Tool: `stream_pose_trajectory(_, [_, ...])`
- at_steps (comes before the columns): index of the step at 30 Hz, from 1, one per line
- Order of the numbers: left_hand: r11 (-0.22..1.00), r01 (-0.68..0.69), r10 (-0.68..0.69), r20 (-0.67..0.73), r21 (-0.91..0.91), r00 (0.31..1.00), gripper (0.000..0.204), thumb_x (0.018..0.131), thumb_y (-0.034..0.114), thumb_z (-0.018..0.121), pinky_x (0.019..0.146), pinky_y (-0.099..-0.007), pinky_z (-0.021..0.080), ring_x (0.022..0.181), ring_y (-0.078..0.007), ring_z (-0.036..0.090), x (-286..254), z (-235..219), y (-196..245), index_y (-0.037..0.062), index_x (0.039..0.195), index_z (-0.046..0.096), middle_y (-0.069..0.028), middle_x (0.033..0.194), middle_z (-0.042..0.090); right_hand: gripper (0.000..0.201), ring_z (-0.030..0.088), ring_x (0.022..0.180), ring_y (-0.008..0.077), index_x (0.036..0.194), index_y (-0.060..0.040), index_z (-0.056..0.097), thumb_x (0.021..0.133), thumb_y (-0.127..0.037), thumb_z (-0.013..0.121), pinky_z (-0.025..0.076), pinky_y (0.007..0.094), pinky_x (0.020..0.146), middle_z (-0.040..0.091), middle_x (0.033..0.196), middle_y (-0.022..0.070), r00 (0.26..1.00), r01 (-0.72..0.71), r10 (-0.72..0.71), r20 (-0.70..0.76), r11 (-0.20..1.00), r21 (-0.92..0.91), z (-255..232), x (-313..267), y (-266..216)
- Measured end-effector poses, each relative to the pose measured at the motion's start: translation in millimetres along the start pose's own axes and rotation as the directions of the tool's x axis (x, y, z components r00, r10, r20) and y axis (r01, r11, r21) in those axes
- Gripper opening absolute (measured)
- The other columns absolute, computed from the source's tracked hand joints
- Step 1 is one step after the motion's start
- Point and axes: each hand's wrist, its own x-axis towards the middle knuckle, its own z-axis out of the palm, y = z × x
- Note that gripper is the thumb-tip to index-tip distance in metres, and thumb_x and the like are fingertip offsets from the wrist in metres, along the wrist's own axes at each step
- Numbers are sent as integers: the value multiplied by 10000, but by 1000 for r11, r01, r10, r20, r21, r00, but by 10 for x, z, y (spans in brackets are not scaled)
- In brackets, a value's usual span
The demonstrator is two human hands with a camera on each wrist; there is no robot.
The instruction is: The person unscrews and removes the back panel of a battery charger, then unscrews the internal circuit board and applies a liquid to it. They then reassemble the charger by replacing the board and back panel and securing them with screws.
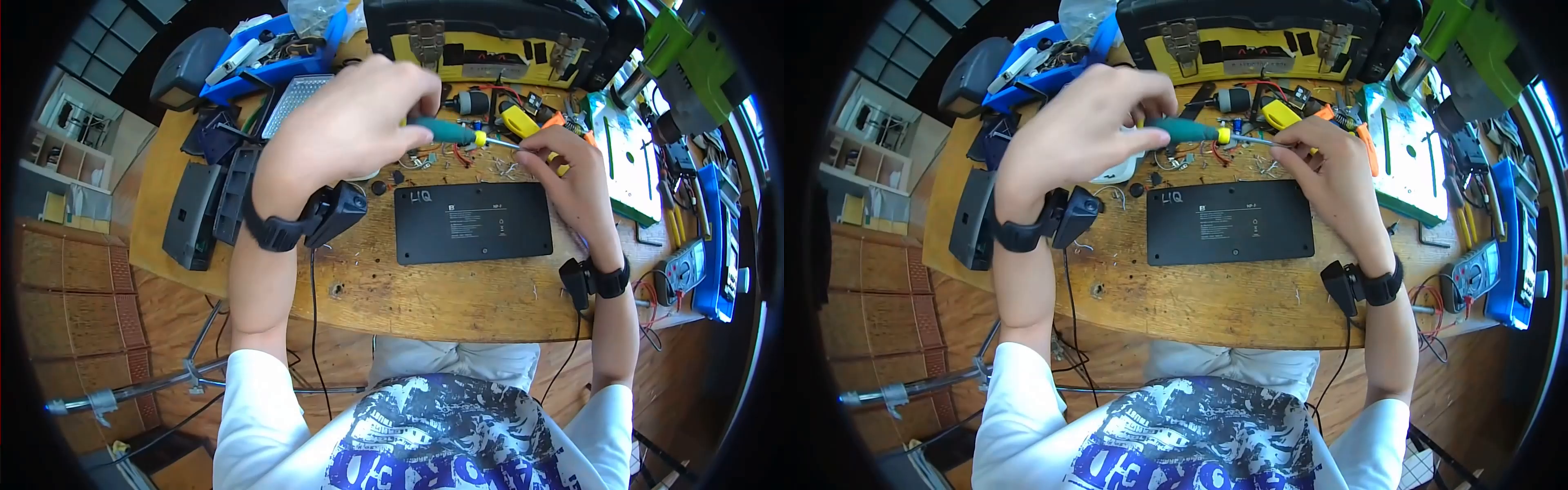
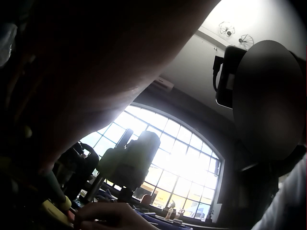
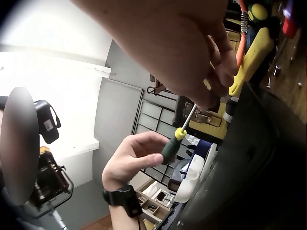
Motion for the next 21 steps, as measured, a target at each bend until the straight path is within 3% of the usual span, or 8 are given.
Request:
stream_pose_trajectory(1, [994,108,-108,119,6,987,265,882,127,815,821,-414,596,901,-339,753,-1,2,36,-23,1092,755,-191,948,760,135,693,762,132,1051,5,782,951,-78,816,544,281,687,748,927,59,1000,-8,8,-8,1000,-30,-8,3,13])
stream_pose_trajectory(4, [991,16,-49,243,136,969,242,873,94,778,882,-458,596,1029,-366,739,68,186,25,-7,1092,787,-224,1004,766,139,703,751,161,1046,5,784,931,-65,818,553,298,689,733,904,78,999,-19,21,28,997,-71,20,-13,44])
stream_pose_trajectory(9, [990,28,-58,220,137,974,234,870,41,747,855,-473,617,969,-395,761,99,453,57,-9,1096,786,-238,982,770,161,713,747,195,1054,9,788,914,-65,815,569,317,710,748,906,105,991,-100,107,79,991,-88,17,-37,55])
stream_pose_trajectory(19, [972,-9,-56,272,233,961,169,814,-20,759,788,-493,623,923,-424,764,97,539,53,-28,982,768,-242,946,773,149,731,785,228,1046,-8,772,913,-69,801,579,344,737,751,911,103,997,-53,61,42,983,-176,-133,-15,40])
stream_pose_trajectory(21, [963,-10,-60,251,269,966,163,794,-16,772,793,-494,626,924,-430,763,91,563,35,-42,955,763,-247,929,766,141,728,808,250,1022,-12,740,920,-91,799,572,359,732,731,903,99,996,-75,55,-64,926,-370,-226,20,50])
